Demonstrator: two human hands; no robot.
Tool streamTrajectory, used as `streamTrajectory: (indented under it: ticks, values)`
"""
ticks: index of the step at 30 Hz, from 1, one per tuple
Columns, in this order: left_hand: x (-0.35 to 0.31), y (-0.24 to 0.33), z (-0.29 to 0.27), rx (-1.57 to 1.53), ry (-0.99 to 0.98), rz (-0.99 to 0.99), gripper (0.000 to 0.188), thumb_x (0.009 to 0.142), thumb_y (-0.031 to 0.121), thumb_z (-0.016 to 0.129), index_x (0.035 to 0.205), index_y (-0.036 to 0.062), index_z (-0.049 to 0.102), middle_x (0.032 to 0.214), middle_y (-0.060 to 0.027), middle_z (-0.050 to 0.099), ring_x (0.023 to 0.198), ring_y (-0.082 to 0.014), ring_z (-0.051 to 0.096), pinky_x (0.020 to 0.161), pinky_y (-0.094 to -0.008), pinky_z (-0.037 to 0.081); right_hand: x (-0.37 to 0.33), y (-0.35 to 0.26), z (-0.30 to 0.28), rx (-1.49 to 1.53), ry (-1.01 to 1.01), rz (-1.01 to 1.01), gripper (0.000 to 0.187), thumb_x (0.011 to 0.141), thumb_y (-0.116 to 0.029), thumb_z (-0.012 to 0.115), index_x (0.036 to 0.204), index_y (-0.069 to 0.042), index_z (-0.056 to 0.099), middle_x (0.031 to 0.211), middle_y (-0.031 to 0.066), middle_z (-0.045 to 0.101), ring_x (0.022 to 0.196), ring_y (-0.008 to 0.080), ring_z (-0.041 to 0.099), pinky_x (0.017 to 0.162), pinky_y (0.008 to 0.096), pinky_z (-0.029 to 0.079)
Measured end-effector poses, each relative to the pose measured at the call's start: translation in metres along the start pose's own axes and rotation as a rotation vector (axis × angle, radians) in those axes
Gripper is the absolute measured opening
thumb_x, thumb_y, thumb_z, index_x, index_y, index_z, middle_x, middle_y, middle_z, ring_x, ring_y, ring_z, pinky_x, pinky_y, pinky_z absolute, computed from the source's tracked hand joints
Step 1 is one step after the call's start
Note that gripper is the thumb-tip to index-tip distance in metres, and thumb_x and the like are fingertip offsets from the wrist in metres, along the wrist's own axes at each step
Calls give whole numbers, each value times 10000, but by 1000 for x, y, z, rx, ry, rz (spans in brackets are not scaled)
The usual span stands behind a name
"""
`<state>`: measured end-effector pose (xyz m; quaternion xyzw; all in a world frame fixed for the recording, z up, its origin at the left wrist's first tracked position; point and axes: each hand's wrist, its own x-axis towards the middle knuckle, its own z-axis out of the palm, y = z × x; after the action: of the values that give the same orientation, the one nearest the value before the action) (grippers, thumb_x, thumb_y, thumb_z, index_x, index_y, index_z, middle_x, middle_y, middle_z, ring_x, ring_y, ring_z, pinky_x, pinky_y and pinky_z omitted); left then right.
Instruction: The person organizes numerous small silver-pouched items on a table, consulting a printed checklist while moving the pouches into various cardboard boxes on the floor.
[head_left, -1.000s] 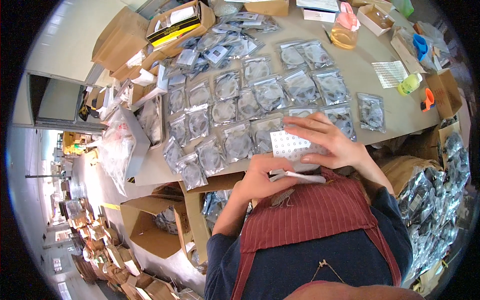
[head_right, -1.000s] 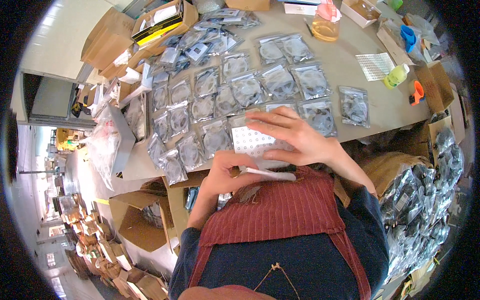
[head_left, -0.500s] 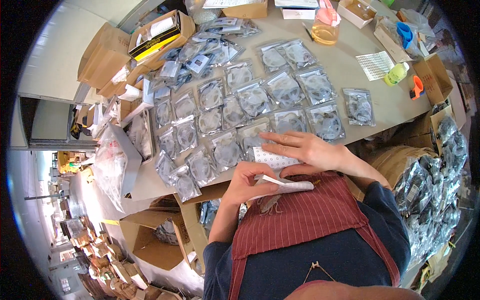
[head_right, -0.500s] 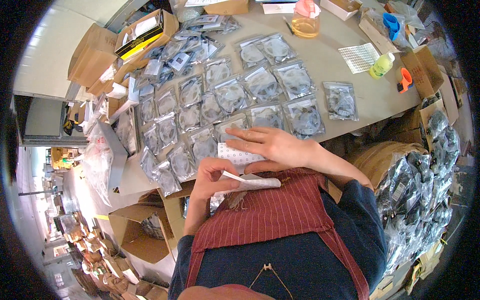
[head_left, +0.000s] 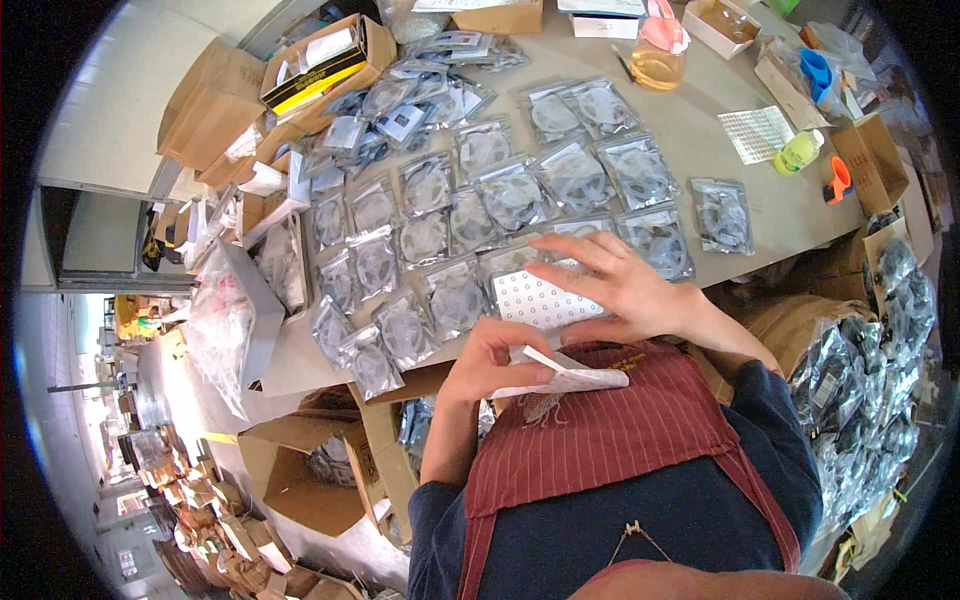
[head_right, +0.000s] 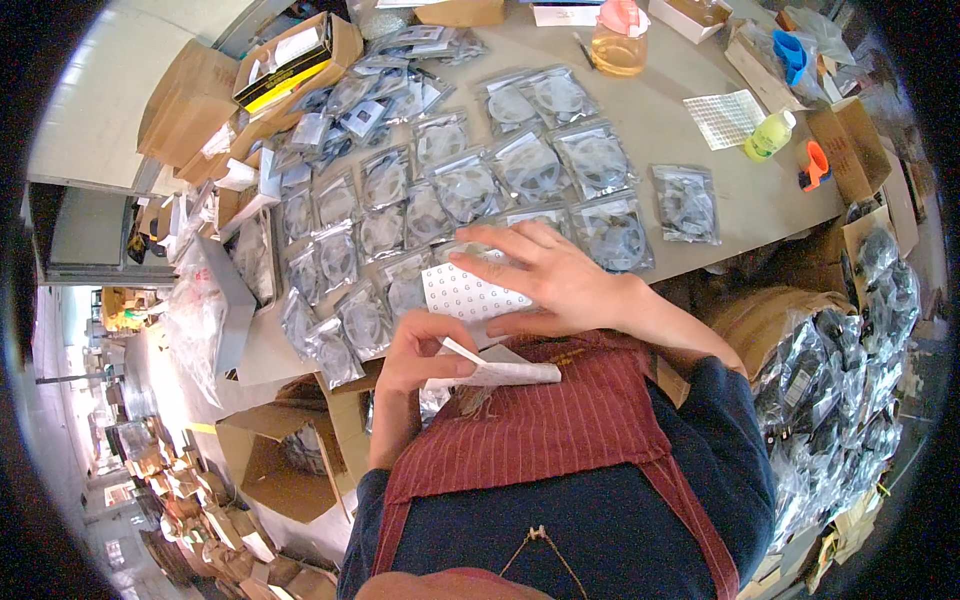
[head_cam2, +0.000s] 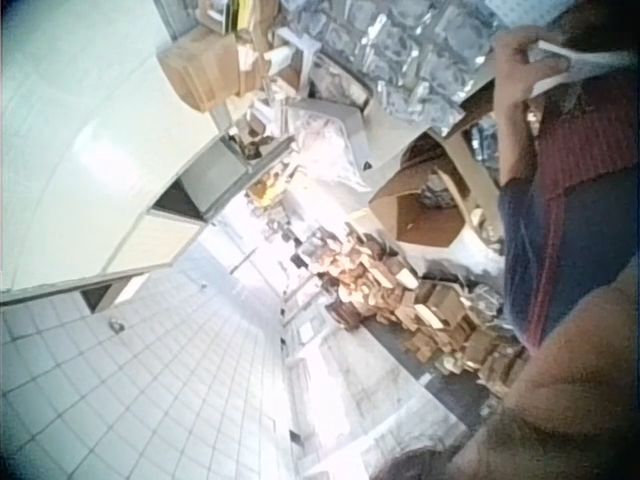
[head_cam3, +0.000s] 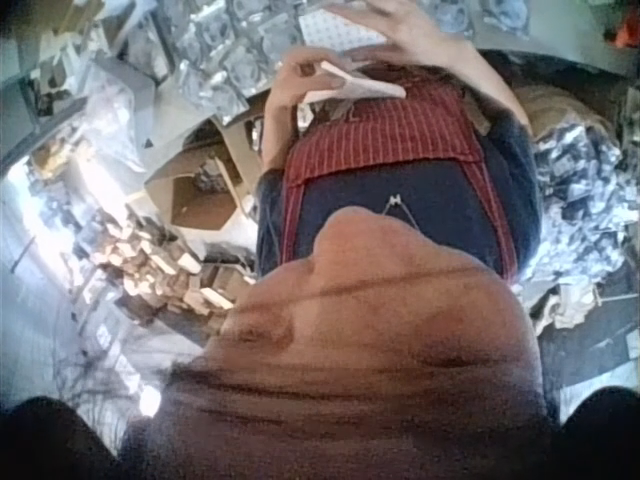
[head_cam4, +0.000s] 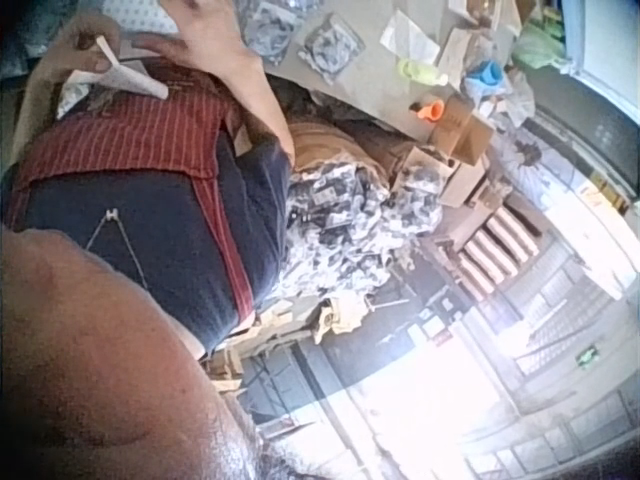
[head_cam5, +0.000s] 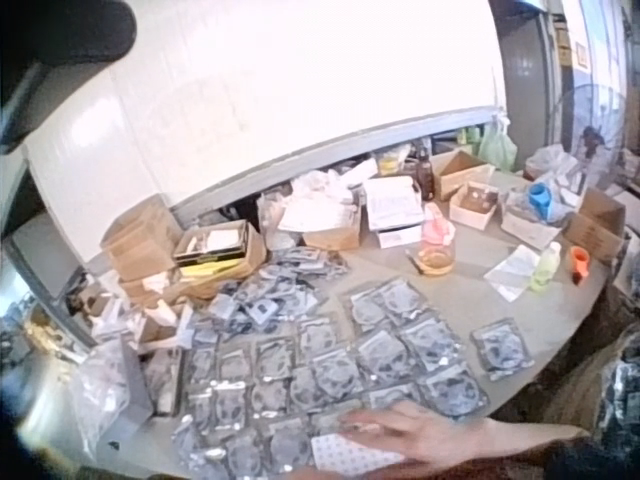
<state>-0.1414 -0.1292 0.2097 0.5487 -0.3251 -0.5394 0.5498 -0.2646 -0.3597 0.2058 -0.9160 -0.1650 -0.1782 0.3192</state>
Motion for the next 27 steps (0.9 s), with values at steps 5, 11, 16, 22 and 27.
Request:
streamTrajectory:
  ticks: [5, 11, 16, 22, 27]
  values:
    - [-5, -4, -7, -66, 11, 29, 134, 729, 9, 792, 846, -11, 729, 792, -34, 707, 775, -92, 631, 713, -233, 454, 0, 8, -4, 58, 18, -24, 763, 759, -275, 793, 1443, -96, 506, 1543, 117, 407, 1135, 313, 539, 934, 391, 438]
    - [-6, -3, -9, -22, 20, 71, 134, 717, -13, 784, 838, -12, 727, 786, -37, 700, 770, -97, 630, 708, -236, 458, -1, 12, 5, 77, 13, -56, 647, 791, -239, 781, 1379, -75, 565, 1264, 95, 631, 989, 271, 603, 881, 384, 447]
    - [-7, -7, -15, -34, 57, 64, 158, 720, -6, 797, 863, -1, 729, 866, -49, 709, 836, -124, 637, 794, -273, 466, -5, 16, 8, 204, 12, -1, 531, 813, -196, 777, 1305, -71, 622, 869, 96, 703, 691, 280, 609, 700, 371, 467]
    - [0, -13, -13, 73, 446, 214, 187, 748, 2, 808, 923, 46, 760, 1304, -138, 622, 1218, -228, 568, 1049, -381, 393, -10, 27, 15, 319, 70, 62, 415, 850, -140, 746, 1239, -20, 661, 894, 139, 703, 691, 290, 617, 635, 388, 472]
    - [3, -18, -20, 189, 345, 389, 206, 766, -16, 791, 962, 45, 766, 1328, -164, 616, 1229, -251, 578, 1042, -390, 420, -10, 27, 15, 533, -43, 168, 319, 936, -170, 678, 1219, -25, 658, 950, 158, 714, 815, 305, 686, 698, 385, 516]
